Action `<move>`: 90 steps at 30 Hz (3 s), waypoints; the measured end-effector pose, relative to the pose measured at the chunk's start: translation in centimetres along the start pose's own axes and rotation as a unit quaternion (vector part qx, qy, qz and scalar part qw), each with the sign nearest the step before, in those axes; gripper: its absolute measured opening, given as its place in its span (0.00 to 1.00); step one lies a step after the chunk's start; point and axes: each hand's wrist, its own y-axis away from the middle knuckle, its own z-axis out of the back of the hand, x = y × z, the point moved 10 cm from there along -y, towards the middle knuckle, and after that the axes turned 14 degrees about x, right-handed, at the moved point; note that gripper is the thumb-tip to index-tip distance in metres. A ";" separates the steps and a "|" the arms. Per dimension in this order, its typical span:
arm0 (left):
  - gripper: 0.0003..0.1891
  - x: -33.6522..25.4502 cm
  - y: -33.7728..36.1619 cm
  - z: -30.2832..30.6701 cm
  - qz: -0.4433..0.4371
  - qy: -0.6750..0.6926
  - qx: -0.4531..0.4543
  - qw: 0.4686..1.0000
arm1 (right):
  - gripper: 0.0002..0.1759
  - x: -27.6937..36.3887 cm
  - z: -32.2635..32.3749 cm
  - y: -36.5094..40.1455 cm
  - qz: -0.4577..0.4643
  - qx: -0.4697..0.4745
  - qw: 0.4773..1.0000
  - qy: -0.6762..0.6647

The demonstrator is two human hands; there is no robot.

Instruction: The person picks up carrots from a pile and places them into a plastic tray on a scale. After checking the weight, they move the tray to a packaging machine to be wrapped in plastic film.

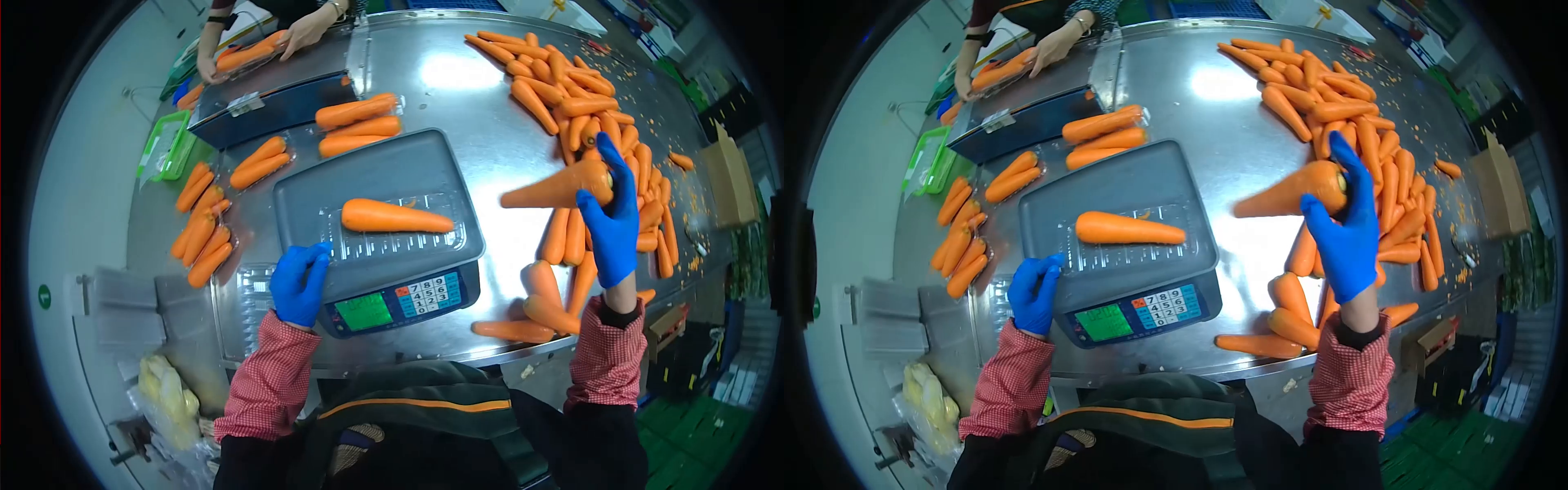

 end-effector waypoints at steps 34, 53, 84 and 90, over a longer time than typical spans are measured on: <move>0.24 4.4 -8.3 -5.9 0.075 -0.177 0.104 0.976 | 0.16 -3.8 -17.6 4.0 -0.079 0.187 0.974 0.098; 0.14 14.1 0.4 8.4 0.200 0.250 -0.234 0.918 | 0.16 -6.9 -13.8 4.3 -0.214 0.051 0.962 -0.164; 0.13 25.3 -26.9 8.9 0.247 0.341 -0.051 0.906 | 0.17 -10.2 -32.2 -30.4 -0.209 0.221 0.935 -0.180; 0.25 21.9 -24.5 6.6 0.199 0.447 -0.046 0.871 | 0.23 -9.0 -31.1 -27.4 -0.211 0.234 0.931 -0.183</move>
